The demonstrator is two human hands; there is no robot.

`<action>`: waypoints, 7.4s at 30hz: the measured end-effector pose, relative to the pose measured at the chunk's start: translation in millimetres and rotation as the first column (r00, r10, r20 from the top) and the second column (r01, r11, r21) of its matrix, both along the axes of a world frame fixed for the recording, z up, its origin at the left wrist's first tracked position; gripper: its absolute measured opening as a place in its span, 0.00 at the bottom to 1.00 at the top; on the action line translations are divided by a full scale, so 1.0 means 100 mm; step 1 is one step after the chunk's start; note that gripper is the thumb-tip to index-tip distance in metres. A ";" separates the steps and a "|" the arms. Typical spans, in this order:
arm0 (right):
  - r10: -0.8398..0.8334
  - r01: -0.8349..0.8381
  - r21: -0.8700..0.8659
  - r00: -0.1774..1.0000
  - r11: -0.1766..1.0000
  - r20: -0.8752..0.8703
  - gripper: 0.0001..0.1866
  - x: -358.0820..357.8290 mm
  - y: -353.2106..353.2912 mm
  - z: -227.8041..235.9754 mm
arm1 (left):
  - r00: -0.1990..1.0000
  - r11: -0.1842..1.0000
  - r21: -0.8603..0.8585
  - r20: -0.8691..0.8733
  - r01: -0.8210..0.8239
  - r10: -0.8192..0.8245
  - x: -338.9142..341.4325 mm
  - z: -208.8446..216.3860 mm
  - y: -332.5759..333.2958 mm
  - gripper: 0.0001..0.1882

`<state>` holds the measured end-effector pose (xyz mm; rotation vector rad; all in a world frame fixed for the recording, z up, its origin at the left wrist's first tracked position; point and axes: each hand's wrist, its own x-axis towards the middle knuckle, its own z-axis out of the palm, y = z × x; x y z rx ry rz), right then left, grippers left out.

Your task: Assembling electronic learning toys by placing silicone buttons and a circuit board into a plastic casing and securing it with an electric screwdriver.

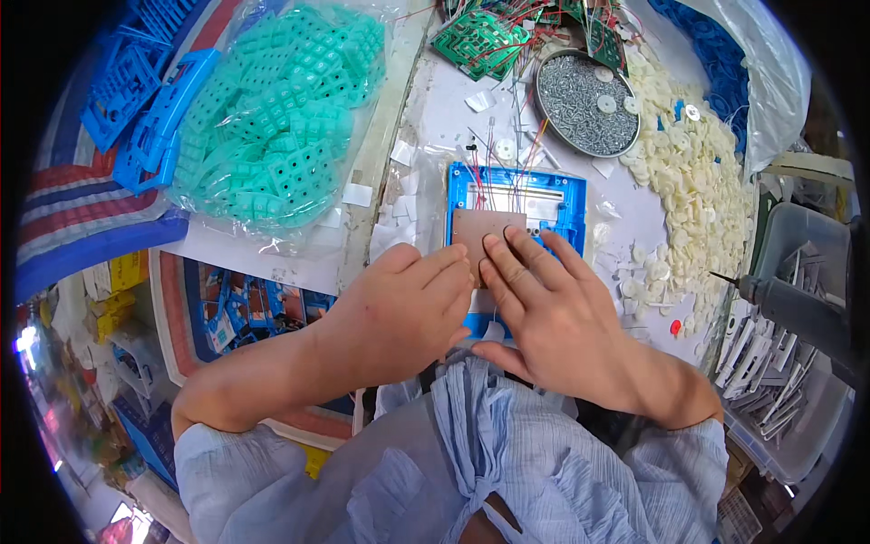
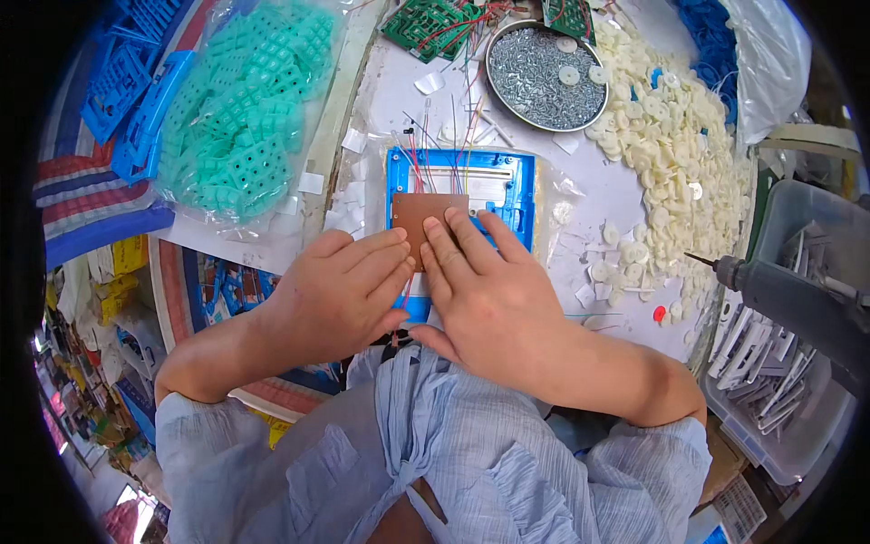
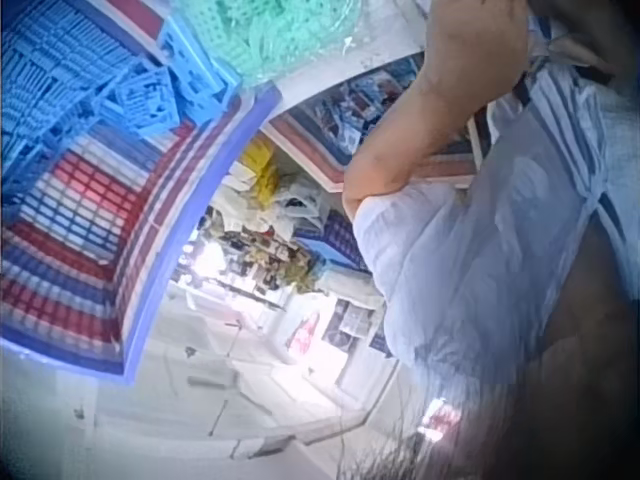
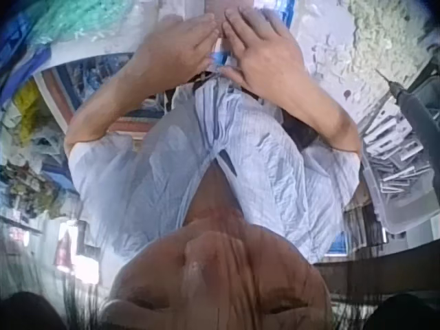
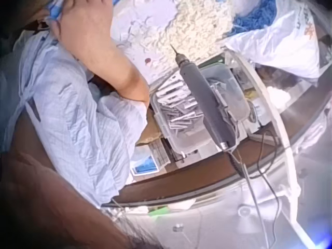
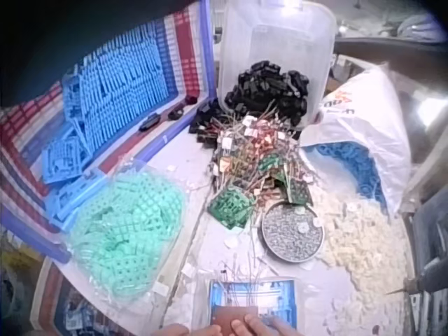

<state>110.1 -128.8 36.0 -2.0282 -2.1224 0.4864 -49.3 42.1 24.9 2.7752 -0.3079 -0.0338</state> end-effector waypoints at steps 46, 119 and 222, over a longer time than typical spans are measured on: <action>0.145 0.716 0.306 0.279 0.627 -0.949 0.22 1.05 -0.63 0.41 | 0.959 0.892 -0.446 0.219 -0.067 0.181 0.91 0.32 0.17 0.05; 0.355 0.370 0.375 0.125 0.850 -0.927 0.16 0.10 0.34 0.22 | 0.830 0.720 -0.593 0.149 -0.361 0.538 0.06 -0.41 -0.32 0.09; -0.184 0.253 0.173 0.924 0.952 -0.334 0.21 -0.25 -0.34 -0.05 | 0.753 0.693 -0.494 0.108 -0.526 0.649 -0.15 -0.32 0.03 0.04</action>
